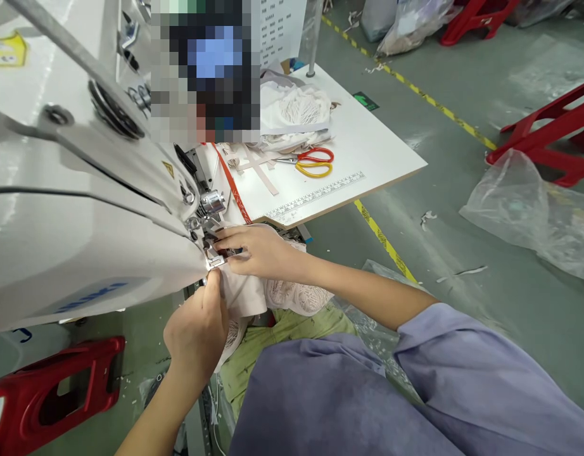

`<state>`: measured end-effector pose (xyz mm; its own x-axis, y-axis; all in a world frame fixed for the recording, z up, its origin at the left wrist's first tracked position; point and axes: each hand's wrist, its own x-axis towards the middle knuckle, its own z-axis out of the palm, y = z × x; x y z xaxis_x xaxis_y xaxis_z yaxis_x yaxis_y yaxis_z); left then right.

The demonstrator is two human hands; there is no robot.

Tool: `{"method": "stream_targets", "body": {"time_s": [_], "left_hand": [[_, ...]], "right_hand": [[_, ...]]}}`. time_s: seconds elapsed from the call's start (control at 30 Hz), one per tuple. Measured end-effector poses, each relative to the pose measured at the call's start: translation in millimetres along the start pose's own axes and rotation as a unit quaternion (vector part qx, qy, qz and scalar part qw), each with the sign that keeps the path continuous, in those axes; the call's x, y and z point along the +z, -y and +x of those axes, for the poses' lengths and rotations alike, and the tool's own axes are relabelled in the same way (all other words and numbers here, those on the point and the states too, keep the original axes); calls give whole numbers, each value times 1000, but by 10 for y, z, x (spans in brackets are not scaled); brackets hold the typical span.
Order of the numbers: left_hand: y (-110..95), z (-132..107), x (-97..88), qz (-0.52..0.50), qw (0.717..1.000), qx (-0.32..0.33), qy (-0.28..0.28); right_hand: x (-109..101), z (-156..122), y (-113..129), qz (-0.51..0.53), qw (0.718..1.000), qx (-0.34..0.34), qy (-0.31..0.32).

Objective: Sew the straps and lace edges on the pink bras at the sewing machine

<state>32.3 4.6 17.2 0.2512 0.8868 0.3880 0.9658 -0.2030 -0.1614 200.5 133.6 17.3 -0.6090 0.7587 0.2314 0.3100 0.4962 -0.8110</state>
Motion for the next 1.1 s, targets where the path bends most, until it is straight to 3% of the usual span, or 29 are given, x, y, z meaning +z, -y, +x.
{"method": "stream_targets", "body": {"time_s": [0.27, 0.77, 1.1], "left_hand": [[-8, -39, -7, 54, 999, 3, 0], [3, -53, 30, 50, 999, -3, 20], [49, -94, 17, 28, 999, -25, 6]], "right_hand": [[-22, 13, 2, 13, 1000, -19, 6], [-49, 9, -54, 52, 998, -11, 40], [49, -47, -116, 113, 993, -32, 13]]}}
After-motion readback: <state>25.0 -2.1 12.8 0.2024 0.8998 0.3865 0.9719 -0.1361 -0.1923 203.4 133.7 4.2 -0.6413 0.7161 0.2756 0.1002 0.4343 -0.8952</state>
